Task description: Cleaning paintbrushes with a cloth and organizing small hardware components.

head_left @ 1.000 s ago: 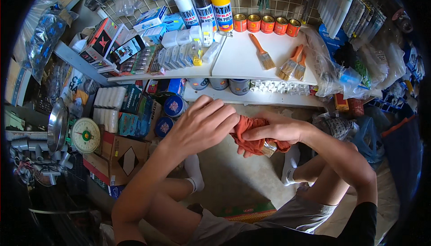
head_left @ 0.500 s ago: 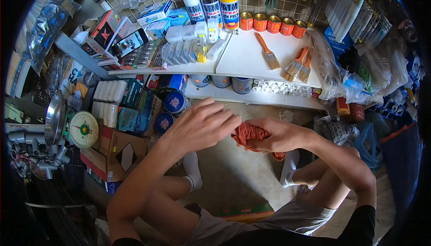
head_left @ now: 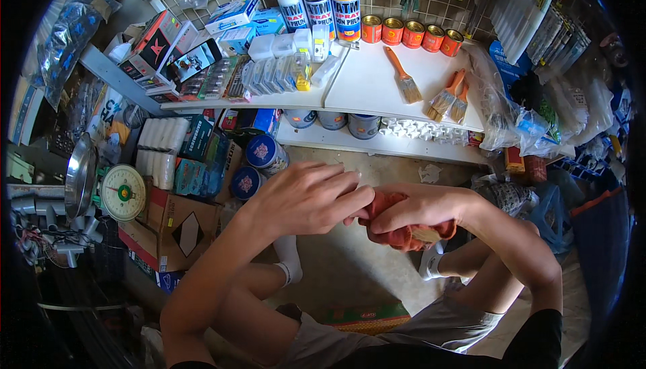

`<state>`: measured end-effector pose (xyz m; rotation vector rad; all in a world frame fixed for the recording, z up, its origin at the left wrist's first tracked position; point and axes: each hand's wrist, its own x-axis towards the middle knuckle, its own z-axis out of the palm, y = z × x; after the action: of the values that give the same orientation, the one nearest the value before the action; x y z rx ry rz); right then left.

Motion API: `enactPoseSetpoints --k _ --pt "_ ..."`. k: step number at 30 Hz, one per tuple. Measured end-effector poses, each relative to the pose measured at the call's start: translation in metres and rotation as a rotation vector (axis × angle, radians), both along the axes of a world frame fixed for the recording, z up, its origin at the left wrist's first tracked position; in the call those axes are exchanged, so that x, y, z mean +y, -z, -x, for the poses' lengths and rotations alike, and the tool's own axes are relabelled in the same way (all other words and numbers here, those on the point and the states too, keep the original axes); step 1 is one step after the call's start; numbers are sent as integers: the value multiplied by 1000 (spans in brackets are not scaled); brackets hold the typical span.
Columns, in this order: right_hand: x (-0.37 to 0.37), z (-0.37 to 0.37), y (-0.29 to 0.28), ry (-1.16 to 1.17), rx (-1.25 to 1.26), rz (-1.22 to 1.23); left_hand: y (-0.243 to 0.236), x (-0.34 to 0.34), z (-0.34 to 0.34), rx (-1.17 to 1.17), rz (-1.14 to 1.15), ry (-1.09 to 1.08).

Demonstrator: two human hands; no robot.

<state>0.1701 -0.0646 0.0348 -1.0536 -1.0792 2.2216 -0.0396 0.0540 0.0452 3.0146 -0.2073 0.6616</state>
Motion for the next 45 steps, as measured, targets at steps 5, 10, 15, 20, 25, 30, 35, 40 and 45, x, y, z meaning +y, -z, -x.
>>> enactPoseSetpoints --k 5,10,15,20,25,30,35,40,45 --pt "-7 2 -4 71 -496 -629 5 -4 4 149 73 -113" --pt "-13 7 -16 68 -1312 -917 -8 -2 7 310 161 -303" --pt "-14 5 -10 38 -1065 -875 -1 -3 11 282 126 -288" --pt "-15 10 13 165 -694 -898 -4 -14 8 273 25 -284" --pt "-14 18 19 69 -1143 -1069 -1 -20 8 241 47 -295" --pt "-14 20 2 15 -1023 -924 0 -8 12 347 161 -305" --pt "-14 17 14 192 -855 -980 -2 -7 18 415 195 -366" --pt "-13 18 17 200 -831 -1130 -6 -16 16 354 182 -401" --pt "-18 27 16 282 -920 -816 -8 -26 12 315 153 -366"
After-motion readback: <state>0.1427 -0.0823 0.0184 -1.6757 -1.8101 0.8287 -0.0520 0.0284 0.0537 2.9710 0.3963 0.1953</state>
